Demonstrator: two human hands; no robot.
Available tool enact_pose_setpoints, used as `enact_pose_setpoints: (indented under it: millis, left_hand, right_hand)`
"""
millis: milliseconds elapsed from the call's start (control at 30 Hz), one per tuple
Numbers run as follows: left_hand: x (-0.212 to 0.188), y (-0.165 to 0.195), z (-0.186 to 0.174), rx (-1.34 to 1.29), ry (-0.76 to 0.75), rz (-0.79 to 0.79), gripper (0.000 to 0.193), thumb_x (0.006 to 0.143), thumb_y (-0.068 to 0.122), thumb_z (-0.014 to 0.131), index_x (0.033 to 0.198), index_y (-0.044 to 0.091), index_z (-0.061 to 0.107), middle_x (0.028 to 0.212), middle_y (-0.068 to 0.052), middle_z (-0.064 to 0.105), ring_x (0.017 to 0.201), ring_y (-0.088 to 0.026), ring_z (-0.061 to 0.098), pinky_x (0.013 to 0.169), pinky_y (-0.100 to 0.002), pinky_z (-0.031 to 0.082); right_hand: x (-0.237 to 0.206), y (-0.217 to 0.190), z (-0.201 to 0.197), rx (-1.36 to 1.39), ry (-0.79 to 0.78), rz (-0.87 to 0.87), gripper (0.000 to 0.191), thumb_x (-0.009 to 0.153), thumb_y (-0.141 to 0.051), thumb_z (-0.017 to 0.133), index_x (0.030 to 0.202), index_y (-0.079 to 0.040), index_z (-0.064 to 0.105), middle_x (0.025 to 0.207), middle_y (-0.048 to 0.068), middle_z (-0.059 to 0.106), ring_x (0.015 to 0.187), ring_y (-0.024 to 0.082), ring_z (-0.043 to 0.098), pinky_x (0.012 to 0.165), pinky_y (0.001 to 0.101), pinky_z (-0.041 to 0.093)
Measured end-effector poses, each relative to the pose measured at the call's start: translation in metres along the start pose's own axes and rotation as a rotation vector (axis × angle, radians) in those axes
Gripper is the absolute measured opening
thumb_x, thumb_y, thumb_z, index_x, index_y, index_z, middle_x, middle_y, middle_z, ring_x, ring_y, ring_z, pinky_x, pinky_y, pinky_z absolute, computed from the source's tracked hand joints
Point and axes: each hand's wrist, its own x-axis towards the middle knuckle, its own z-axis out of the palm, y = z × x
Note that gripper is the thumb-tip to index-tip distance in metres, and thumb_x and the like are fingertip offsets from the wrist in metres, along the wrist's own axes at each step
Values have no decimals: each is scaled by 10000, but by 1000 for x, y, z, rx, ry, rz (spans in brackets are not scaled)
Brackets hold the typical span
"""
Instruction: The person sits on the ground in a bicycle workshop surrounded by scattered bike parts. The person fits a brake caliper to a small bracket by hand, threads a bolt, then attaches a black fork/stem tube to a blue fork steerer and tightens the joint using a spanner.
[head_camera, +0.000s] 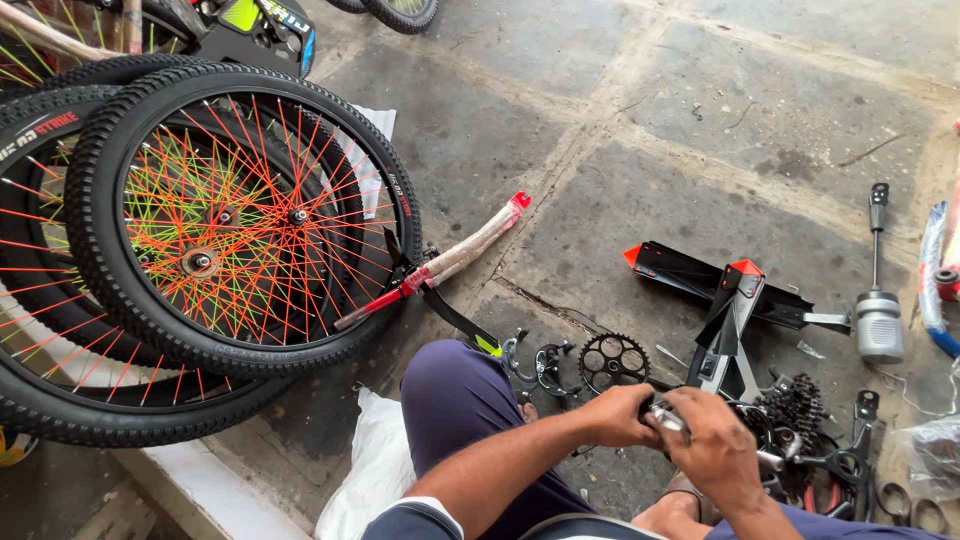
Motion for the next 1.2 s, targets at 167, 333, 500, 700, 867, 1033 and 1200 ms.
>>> enact_pose_setpoints:
  millis: [167,333,500,700,867,1033,1200]
  left_hand:
    - [-1,2,2,-452,-119,118,668,726,255,898,1247,4,563,1118,-94,666,1025,-185,643,875,-353,548]
    - [0,5,0,-990,-306,43,483,927,183,717,1354,47,537,1146,-74,668,1019,-187,661,893,-338,533]
    - [-1,15,-6,-1304,-336,-22,398,1063,408,579,1203,36,600,1042,-124,687,949,-256,716,841,-380,586]
    - [-9,20,-3,-1150,-112,56,421,1098,429,531,1158,21,613,966,-83,686,792,-181,670,733,-335,563]
    - [-20,23,-2,-1165,-64,-1,407,1094,405,518,1212,26,607,890,-73,676,715,-143,650,663,-291,537]
    - [-18,21,-8,-1059,98,-43,356,1076,362,550,1242,56,625,891,-85,727,701,-114,637,615,-269,500]
    - [-12,15,-3,-986,226,-87,324,1059,330,587,1241,66,635,862,-64,722,678,-98,639,585,-259,497]
  right_hand:
    - [3,5,-9,-73,-104,58,419,696,-136,768,1112,-102,723,981,92,720,912,314,697,779,410,563]
    - [7,10,-28,-71,-72,-115,434,679,-41,701,1110,-85,726,969,99,715,882,313,694,756,408,570]
    - [15,1,-37,13,-13,-179,449,704,45,625,1121,-82,735,978,96,714,877,323,686,749,414,561]
    - [5,-6,-30,122,-15,-183,459,720,83,619,1140,-79,710,1076,152,694,972,368,679,826,440,558]
    - [-5,-7,-17,164,10,-109,317,763,17,702,1069,-61,670,1083,154,685,976,364,689,833,436,568]
    - [-1,3,-17,73,-277,340,244,940,-212,767,1084,-44,663,870,162,693,824,364,687,719,442,527]
    - [4,5,-29,138,-298,171,233,977,-280,719,1010,-50,701,848,142,694,779,343,684,676,426,523]
